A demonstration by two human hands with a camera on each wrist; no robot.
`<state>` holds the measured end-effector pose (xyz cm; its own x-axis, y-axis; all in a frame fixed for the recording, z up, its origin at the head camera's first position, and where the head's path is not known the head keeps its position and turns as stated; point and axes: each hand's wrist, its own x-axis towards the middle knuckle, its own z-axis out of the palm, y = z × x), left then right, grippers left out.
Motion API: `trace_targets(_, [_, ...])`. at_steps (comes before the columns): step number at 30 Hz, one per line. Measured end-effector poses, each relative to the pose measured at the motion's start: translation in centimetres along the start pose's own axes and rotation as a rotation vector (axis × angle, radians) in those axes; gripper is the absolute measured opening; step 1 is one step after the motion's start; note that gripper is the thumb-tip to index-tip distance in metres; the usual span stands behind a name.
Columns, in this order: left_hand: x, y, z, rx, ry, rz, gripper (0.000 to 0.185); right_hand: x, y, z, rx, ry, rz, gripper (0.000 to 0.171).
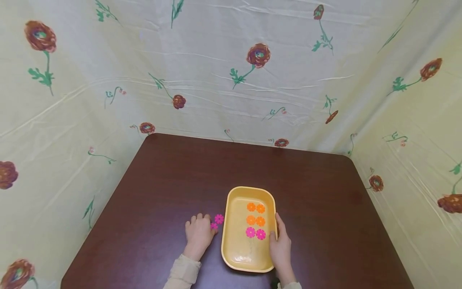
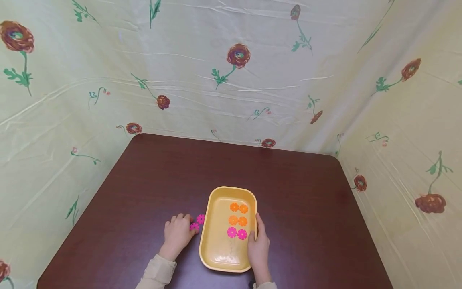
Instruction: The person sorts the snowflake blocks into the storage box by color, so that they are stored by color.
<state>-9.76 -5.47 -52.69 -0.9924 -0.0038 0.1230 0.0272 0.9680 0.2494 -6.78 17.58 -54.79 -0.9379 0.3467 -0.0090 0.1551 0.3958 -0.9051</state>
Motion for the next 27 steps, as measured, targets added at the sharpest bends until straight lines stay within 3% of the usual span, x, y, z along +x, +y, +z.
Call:
trace_targets(13, [-0.10,-0.20,0.90,0.020,0.060,0.011,0.039,-0.04,-0.26,-0.09,-0.012,-0.003,-0.004,0.054])
trace_targets(27, [0.25,-0.32,1.08,0.009,0.081,0.002,0.043,-0.17,-0.22,0.00,-0.023,-0.004,0.015,0.055])
